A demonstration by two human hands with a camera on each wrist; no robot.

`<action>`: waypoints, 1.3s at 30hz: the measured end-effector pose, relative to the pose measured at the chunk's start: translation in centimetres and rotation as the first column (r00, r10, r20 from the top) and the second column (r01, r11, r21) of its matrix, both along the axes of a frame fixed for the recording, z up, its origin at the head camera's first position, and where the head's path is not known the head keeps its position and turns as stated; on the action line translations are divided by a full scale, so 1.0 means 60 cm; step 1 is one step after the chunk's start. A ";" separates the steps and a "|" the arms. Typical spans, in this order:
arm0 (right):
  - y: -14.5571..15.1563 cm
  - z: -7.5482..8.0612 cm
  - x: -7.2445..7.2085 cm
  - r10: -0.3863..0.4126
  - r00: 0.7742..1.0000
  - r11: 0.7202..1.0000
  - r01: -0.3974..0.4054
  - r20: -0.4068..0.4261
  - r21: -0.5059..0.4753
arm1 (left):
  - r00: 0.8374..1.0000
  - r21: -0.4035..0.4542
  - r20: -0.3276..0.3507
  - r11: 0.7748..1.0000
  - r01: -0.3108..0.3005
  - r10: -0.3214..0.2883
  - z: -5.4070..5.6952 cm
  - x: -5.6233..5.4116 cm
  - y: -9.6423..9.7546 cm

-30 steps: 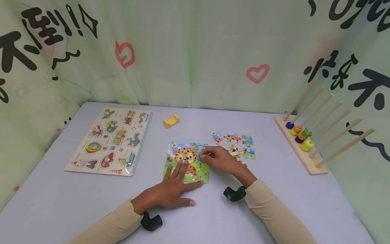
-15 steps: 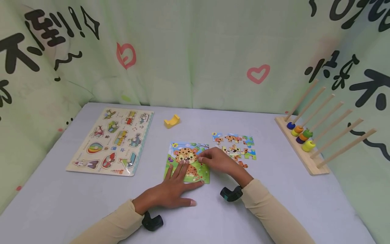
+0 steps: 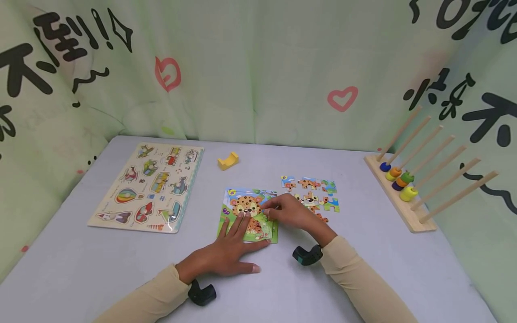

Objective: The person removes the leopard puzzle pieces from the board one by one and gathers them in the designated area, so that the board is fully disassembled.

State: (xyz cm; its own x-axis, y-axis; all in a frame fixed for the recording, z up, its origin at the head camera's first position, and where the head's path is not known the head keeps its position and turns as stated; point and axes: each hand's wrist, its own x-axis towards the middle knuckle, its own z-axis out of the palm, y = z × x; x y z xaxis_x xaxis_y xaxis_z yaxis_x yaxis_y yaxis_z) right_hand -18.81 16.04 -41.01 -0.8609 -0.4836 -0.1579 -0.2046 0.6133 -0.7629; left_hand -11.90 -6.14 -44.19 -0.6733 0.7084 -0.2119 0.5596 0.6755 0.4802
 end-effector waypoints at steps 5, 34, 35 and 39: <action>0.000 -0.004 0.002 -0.022 1.000 0.999 0.022 0.013 -0.025 | 1.000 0.004 0.000 1.000 0.002 -0.002 0.000 0.000 0.000; 0.040 -0.022 0.010 -0.108 0.990 0.991 0.115 0.095 -0.067 | 1.000 0.006 -0.021 1.000 0.020 -0.020 -0.009 -0.003 -0.001; 0.045 -0.021 0.010 -0.112 0.989 0.990 0.119 0.092 -0.079 | 1.000 0.003 -0.020 1.000 0.018 -0.018 -0.008 -0.003 -0.001; 0.063 -0.018 0.011 -0.158 0.982 0.979 0.170 0.103 -0.117 | 1.000 0.000 -0.016 1.000 0.016 -0.016 -0.005 -0.003 -0.001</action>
State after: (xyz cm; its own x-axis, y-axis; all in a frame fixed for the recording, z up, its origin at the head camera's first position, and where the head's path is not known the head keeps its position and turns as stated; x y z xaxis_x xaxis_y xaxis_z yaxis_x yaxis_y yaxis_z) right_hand -18.13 19.83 -42.11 -0.9146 -0.3582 -0.1877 -0.0345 0.5316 -0.8463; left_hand -12.08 -6.21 -44.49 -0.6652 0.7191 -0.2008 0.5781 0.6663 0.4711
